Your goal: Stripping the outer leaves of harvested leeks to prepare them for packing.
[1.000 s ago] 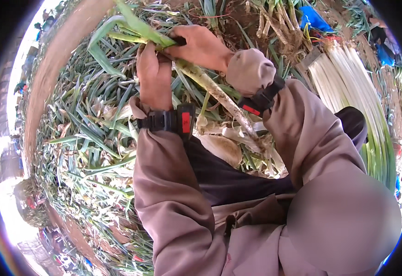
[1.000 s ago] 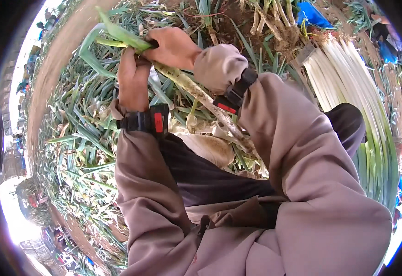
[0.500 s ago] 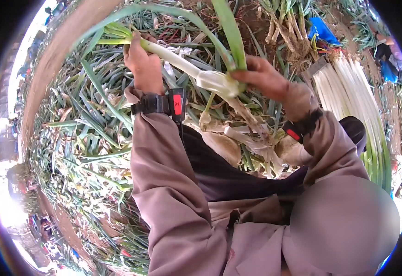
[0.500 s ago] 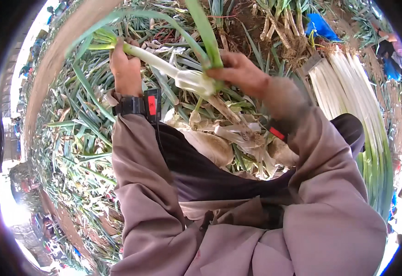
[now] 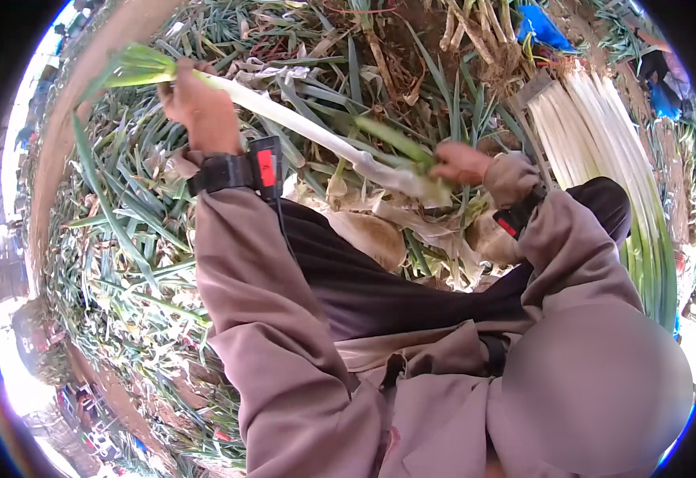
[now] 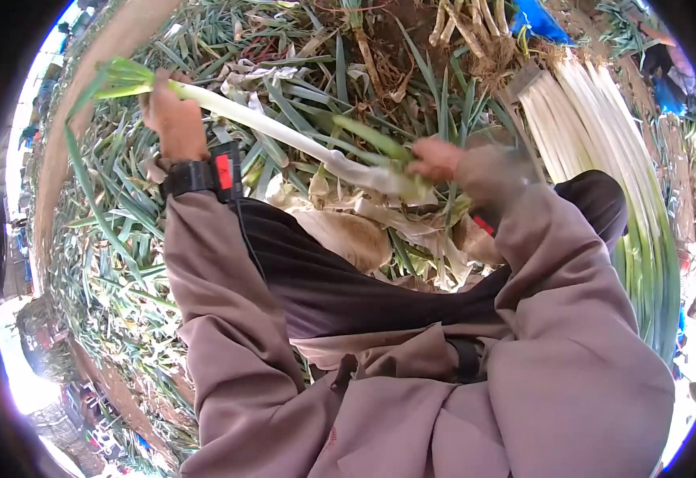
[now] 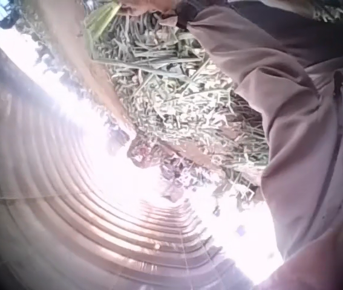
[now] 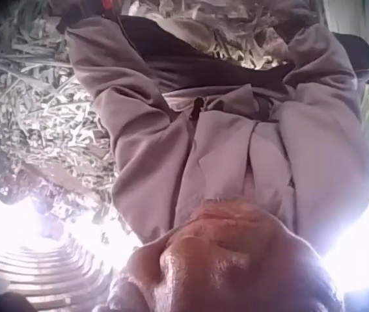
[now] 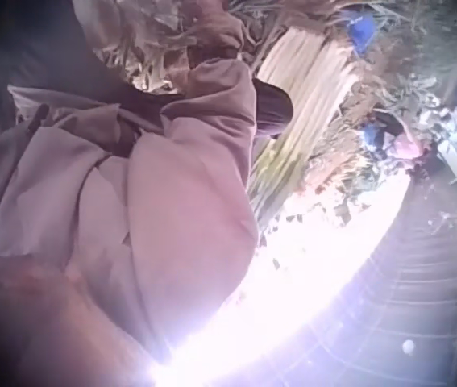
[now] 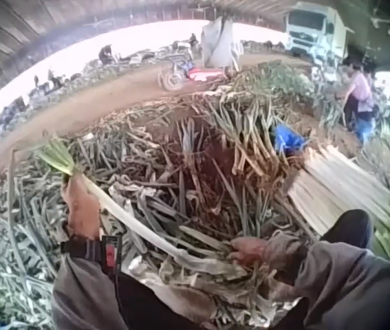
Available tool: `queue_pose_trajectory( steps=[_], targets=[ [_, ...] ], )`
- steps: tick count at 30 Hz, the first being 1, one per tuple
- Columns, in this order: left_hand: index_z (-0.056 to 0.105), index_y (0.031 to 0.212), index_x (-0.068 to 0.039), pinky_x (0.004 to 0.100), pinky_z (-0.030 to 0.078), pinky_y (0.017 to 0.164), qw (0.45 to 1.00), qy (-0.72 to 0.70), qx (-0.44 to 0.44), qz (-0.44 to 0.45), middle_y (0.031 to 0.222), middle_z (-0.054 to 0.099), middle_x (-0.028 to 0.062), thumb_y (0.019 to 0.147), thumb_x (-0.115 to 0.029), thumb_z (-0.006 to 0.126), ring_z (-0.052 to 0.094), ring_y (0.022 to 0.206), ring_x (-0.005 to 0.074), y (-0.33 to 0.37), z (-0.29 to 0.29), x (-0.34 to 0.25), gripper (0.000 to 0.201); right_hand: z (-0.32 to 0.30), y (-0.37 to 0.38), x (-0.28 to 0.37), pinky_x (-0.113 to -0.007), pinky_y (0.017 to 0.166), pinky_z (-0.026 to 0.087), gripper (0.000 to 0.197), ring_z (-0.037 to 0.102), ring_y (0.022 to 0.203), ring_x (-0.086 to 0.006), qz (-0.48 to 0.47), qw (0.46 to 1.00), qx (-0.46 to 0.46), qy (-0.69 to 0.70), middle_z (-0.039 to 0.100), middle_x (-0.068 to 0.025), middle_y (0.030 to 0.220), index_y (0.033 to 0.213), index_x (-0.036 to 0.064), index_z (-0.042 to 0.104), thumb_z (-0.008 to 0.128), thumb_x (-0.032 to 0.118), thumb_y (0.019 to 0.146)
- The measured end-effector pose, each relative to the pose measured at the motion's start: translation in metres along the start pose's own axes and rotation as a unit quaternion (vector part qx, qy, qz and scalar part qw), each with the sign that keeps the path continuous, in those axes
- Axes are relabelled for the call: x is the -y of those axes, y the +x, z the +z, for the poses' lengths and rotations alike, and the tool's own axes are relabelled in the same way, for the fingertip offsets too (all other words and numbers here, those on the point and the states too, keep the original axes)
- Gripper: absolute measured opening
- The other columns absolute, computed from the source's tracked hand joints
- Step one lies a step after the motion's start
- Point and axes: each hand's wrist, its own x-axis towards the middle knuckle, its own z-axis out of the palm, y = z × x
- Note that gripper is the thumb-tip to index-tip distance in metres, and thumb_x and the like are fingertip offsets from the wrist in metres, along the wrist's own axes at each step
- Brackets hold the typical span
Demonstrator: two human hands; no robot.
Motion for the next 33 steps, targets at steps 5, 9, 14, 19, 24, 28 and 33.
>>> queue_pose_trajectory(
  steps=[5,9,14,19,24,28,33],
  targets=[
    [0.077,0.126,0.006,0.0368,0.062,0.091,0.938,0.297,0.162,0.075,0.118,0.078,0.0109,0.106,0.003,0.065,0.076,0.099,0.0246,0.013,-0.043,0.000,0.023,-0.021,-0.005,0.096,-0.055,0.111,0.060,0.081,0.072,0.138,-0.0433,-0.334,0.893,-0.291,-0.079,0.072,-0.0271,0.147,0.162,0.0017,0.066,0.079,0.063,0.111],
    [0.065,0.148,0.014,0.0349,0.064,0.104,0.943,0.281,0.169,0.056,0.133,0.081,0.0200,0.110,0.003,0.060,0.081,0.116,0.0264,0.038,-0.063,-0.020,0.040,-0.006,0.000,0.126,-0.052,0.105,0.061,0.068,0.080,0.121,-0.0360,-0.293,0.942,-0.160,-0.031,0.080,-0.0267,0.133,0.155,-0.0002,0.068,0.082,0.052,0.114],
    [0.056,0.160,0.018,0.0334,0.062,0.110,0.846,0.416,0.329,0.046,0.131,0.084,0.0197,0.117,-0.003,0.066,0.080,0.122,0.0221,-0.018,-0.048,-0.014,0.049,-0.034,-0.022,0.172,-0.040,0.099,0.060,0.063,0.078,0.112,-0.0245,-0.279,0.944,-0.132,0.119,0.081,-0.0190,0.120,0.154,-0.0010,0.069,0.081,0.048,0.117],
    [0.064,0.144,0.013,0.0302,0.057,0.094,0.924,0.194,0.298,-0.140,0.115,0.069,0.0061,0.129,-0.017,0.053,0.066,0.103,0.0128,0.015,-0.058,-0.021,0.035,-0.057,-0.011,0.260,-0.041,0.116,0.054,0.080,0.064,0.143,-0.0259,-0.390,0.907,-0.151,0.054,0.064,-0.0168,0.157,0.168,-0.0009,0.062,0.070,0.063,0.120],
    [0.052,0.144,0.014,0.0286,0.054,0.090,0.946,-0.064,0.201,-0.247,0.110,0.053,0.0042,0.133,-0.025,0.048,0.055,0.097,0.0138,0.018,-0.040,-0.003,0.041,-0.065,-0.015,0.268,-0.038,0.119,0.052,0.089,0.062,0.141,-0.0214,-0.386,0.892,-0.060,0.228,0.068,-0.0106,0.146,0.174,0.0007,0.059,0.053,0.073,0.123],
    [0.057,0.134,0.008,0.0317,0.053,0.081,0.951,-0.133,0.104,-0.259,0.096,0.050,0.0030,0.131,-0.034,0.054,0.051,0.085,0.0171,0.045,-0.054,0.004,0.042,-0.055,-0.018,0.259,-0.043,0.094,0.056,0.086,0.069,0.108,-0.0167,-0.291,0.940,0.021,0.178,0.075,0.0002,0.108,0.160,0.0111,0.073,0.047,0.083,0.120],
    [0.061,0.133,0.003,0.0307,0.054,0.082,0.980,0.178,0.069,-0.056,0.103,0.060,0.0031,0.125,-0.012,0.054,0.059,0.091,0.0165,0.098,-0.135,-0.007,0.019,-0.043,-0.092,0.219,-0.054,0.070,0.052,0.056,0.066,0.071,-0.0353,-0.360,0.928,-0.077,-0.047,0.070,-0.0192,0.082,0.110,0.0086,0.075,0.054,0.058,0.127]
  ],
)
